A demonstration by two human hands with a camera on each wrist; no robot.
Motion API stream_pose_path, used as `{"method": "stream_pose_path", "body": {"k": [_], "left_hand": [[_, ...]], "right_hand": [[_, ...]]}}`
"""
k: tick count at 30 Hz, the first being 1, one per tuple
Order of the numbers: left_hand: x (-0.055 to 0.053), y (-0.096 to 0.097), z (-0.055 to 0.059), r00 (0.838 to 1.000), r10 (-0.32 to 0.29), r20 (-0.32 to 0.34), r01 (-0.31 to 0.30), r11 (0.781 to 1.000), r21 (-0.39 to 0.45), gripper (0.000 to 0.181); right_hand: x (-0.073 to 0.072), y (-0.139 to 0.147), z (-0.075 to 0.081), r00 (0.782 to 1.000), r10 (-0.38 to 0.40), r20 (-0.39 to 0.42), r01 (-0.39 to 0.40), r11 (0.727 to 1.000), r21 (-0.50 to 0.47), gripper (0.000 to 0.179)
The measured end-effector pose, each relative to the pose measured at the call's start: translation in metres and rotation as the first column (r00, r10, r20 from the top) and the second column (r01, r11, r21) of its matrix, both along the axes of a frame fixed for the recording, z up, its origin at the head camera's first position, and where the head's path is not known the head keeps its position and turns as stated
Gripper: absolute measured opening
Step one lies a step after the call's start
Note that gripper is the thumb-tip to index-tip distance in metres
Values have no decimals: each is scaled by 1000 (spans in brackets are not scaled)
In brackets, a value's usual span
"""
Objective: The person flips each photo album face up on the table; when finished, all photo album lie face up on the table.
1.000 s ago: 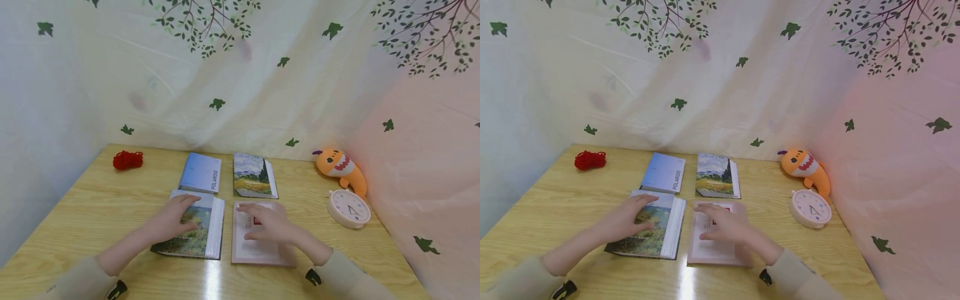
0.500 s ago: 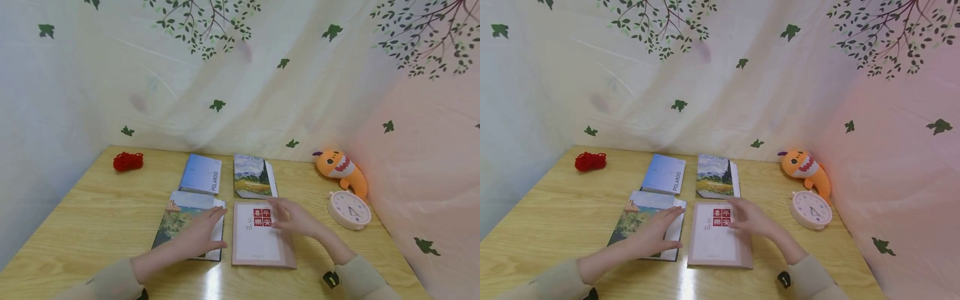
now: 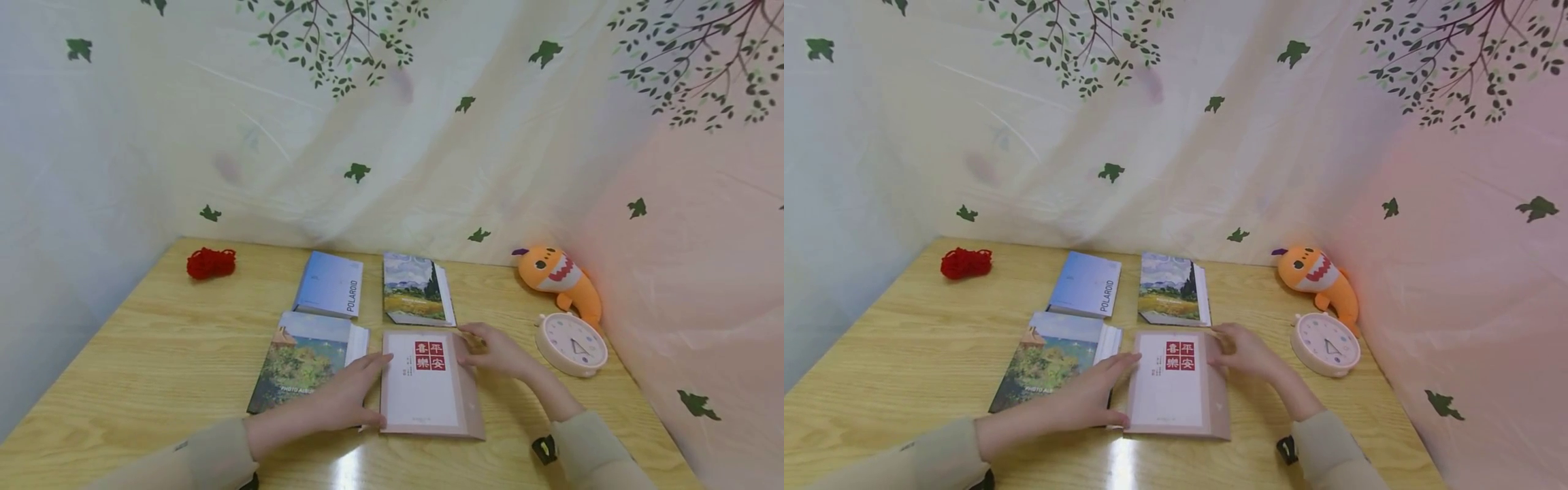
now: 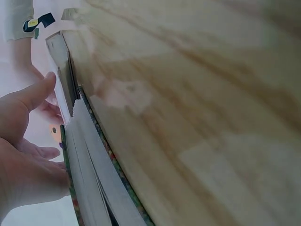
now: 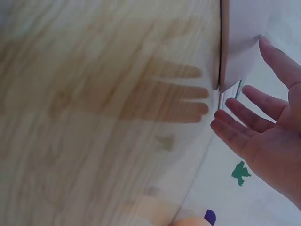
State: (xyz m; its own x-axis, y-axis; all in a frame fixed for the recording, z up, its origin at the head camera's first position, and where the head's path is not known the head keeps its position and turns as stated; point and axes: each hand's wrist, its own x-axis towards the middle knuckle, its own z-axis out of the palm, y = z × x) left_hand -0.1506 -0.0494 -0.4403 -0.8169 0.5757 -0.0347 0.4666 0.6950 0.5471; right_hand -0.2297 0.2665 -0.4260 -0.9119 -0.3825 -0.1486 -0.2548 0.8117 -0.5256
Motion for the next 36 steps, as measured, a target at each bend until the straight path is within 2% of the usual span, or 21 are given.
{"method": "stream_pose_path", "body": {"k": [3,7,13,21,31,36], "left_hand": [[-1,1,-3,1000,-1,-11,1,1000,-18,104],[-2,1,-3,1000,-14,-19,13,999,-47,101],[-4,2,1,1000,-7,21,8,997,-82,93],[-3,4,-2,1000,6,24,-3,994,-107,94],[-2,5,-1,1000,8,6,-7,991,-130,94],[-2,5,-1,1000,-5,-6,4,989,-150,93]], "right_hand": [[-5,4,-4,1000,-7,13,7,1000,25,65],[-10,7,-7,1000,27,5,-27,999,39,60],[-15,9,-8,998,66,4,-66,997,34,59],[-22,7,-8,997,64,42,-62,996,-61,44],[-28,9,-11,993,113,34,-111,993,-44,48],[-31,11,-6,989,96,110,-91,995,-42,50]]}}
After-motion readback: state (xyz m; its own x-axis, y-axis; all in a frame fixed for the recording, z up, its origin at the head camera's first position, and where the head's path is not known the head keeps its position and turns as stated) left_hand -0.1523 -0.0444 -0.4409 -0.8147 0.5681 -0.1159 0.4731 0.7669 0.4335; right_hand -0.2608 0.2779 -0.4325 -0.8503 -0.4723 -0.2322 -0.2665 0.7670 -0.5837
